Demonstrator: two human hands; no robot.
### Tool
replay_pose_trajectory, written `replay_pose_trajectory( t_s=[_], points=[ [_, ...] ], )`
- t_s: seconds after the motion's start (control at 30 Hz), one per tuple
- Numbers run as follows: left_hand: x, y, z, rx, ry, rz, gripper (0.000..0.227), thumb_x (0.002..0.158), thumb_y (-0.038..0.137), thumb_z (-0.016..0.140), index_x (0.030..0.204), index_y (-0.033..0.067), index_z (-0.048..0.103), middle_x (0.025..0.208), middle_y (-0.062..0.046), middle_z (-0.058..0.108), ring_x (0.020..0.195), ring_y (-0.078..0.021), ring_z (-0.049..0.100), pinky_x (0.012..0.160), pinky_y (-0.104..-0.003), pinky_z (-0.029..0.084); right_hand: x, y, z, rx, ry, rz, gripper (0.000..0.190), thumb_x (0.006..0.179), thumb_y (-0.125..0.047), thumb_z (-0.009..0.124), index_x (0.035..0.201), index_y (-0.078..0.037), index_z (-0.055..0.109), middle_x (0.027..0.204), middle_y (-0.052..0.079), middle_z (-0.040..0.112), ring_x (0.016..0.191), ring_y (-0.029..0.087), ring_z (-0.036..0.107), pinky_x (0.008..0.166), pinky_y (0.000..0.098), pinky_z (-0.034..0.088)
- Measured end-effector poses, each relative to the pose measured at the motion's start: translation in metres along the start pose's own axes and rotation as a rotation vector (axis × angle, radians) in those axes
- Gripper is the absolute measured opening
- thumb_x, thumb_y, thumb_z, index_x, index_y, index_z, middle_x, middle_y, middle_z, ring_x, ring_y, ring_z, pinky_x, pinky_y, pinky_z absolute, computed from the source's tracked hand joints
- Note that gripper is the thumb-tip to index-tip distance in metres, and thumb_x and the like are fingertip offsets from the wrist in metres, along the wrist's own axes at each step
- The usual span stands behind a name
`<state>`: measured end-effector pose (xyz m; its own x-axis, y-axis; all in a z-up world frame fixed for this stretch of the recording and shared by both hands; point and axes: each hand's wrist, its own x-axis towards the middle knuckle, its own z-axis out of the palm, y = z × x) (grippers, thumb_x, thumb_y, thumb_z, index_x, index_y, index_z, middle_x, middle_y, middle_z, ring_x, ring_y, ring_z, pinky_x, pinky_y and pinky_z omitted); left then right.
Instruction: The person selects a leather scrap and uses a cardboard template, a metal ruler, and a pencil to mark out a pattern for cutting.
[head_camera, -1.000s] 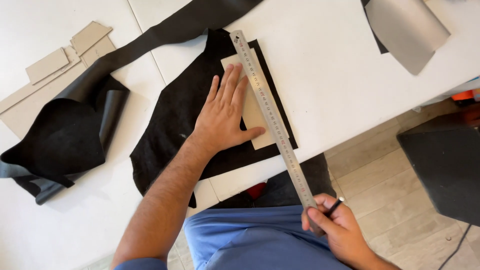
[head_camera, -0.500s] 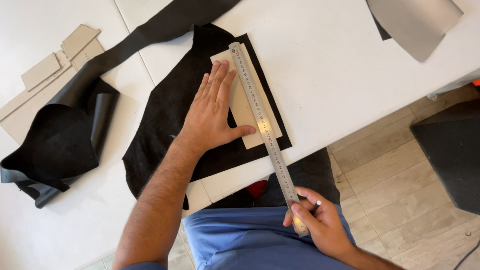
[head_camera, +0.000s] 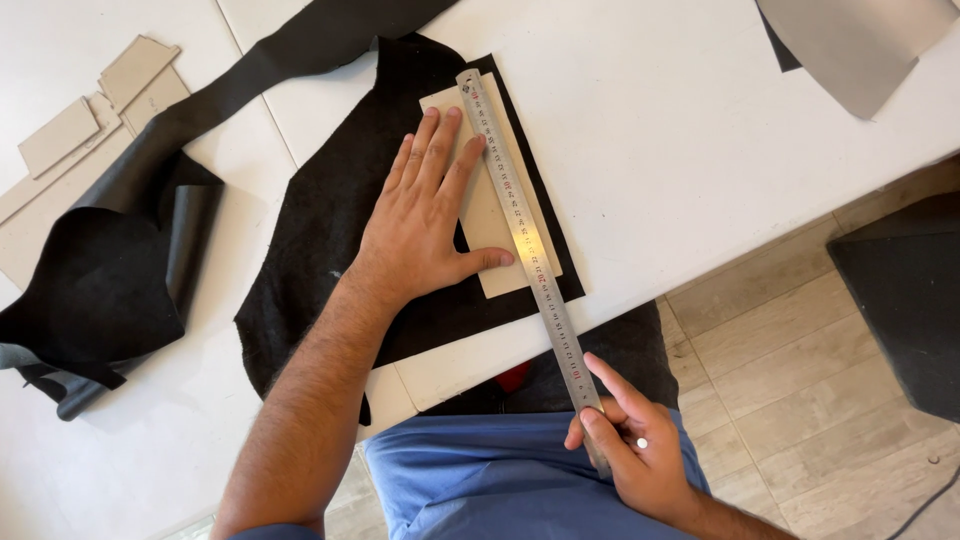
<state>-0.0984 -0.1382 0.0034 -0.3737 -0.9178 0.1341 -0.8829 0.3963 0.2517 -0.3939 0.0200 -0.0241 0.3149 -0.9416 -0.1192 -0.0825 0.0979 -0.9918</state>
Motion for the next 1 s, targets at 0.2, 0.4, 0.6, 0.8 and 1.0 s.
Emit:
replay_pose_trajectory(
  t_s=[0.2,0.4,0.6,0.8,1.0],
  points=[
    [-0.008,-0.009,-0.025,-0.336,-0.085,0.013,0.099,0.077,0.027,0.082,0.160,0.0064,0.032,0.171,-0.021,0.002,0.159,-0.0415,-0.004,0.129,-0.062,0.007,-0.003,0.004,-0.008,0.078,0.005,0.047,0.056,0.097,-0.009,0.055,0.151,-0.003,0.044,0.063,0.010,0.073,0.043,0.009,0.046,0.043,0.0217,0.046],
    [-0.012,-0.013,-0.016,-0.310,-0.075,0.046,0.098,0.078,0.021,0.082,0.160,0.0040,0.032,0.171,-0.023,0.005,0.159,-0.0429,0.000,0.129,-0.064,0.006,-0.003,0.002,-0.013,0.069,-0.007,0.046,0.055,0.097,-0.010,0.055,0.151,-0.003,0.044,0.064,0.010,0.075,0.043,0.009,0.049,0.044,0.0216,0.050],
    [-0.011,-0.013,-0.016,-0.283,-0.062,0.047,0.096,0.078,0.025,0.083,0.158,0.0041,0.035,0.170,-0.023,0.006,0.159,-0.0444,0.003,0.129,-0.064,0.009,-0.005,0.009,-0.015,0.063,0.030,0.034,0.054,0.097,-0.010,0.056,0.150,-0.003,0.046,0.063,0.010,0.075,0.042,0.010,0.048,0.044,0.0212,0.048],
    [-0.010,-0.010,-0.014,-0.239,-0.027,0.060,0.089,0.077,0.028,0.080,0.154,0.0026,0.045,0.169,-0.025,0.009,0.158,-0.0463,0.006,0.127,-0.067,0.013,-0.007,0.008,-0.015,0.072,0.043,-0.017,0.054,0.097,-0.008,0.055,0.149,-0.001,0.045,0.063,0.009,0.074,0.043,0.008,0.050,0.044,0.0199,0.051],
    [-0.009,-0.009,-0.013,-0.217,-0.024,0.054,0.090,0.074,0.029,0.079,0.153,0.0022,0.047,0.167,-0.026,0.012,0.157,-0.0476,0.008,0.126,-0.068,0.013,-0.008,0.010,-0.012,0.088,0.019,-0.073,0.054,0.097,-0.005,0.054,0.150,0.001,0.043,0.063,0.008,0.072,0.044,0.008,0.050,0.043,0.0198,0.048]
  ],
)
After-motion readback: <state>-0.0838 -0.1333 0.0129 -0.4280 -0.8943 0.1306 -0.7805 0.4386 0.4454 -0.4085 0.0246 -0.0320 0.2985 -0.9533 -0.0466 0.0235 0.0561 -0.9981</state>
